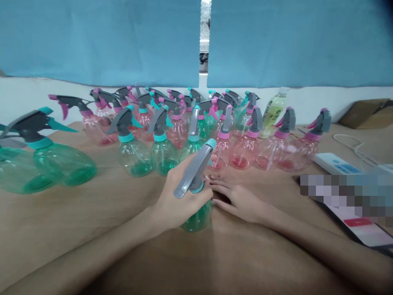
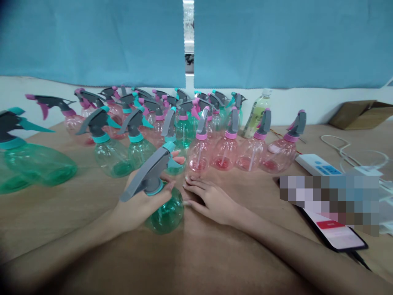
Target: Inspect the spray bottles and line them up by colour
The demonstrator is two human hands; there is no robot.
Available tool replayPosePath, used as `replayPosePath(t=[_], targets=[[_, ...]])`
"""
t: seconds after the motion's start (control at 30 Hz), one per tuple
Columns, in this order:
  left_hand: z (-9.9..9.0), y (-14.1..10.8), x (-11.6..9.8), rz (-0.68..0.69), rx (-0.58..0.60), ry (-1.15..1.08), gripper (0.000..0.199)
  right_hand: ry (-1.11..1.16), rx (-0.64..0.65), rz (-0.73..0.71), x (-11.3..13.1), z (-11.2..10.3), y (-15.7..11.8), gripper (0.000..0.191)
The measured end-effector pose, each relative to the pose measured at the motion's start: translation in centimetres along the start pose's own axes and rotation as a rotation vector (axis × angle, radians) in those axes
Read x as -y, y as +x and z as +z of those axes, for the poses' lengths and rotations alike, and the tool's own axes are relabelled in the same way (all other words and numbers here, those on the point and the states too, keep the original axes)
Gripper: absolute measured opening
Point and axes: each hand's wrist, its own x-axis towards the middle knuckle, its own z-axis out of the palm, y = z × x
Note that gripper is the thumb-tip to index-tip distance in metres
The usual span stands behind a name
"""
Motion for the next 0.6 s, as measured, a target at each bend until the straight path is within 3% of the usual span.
replayPosePath(t=[0.23, 0.6], targets=[[-0.34, 0.13, -0.27, 0.009, 0.089, -0.037, 0.042, -0.004, -0.004, -0.008, -0.07, 0.07, -0.02, 0.049], [-0.87, 0.49, -0.66, 0.001, 0.136, 0.004, 0.026, -0.001, -0.012, 0.004, 0.07, -0.03, -0.05, 0.048]])
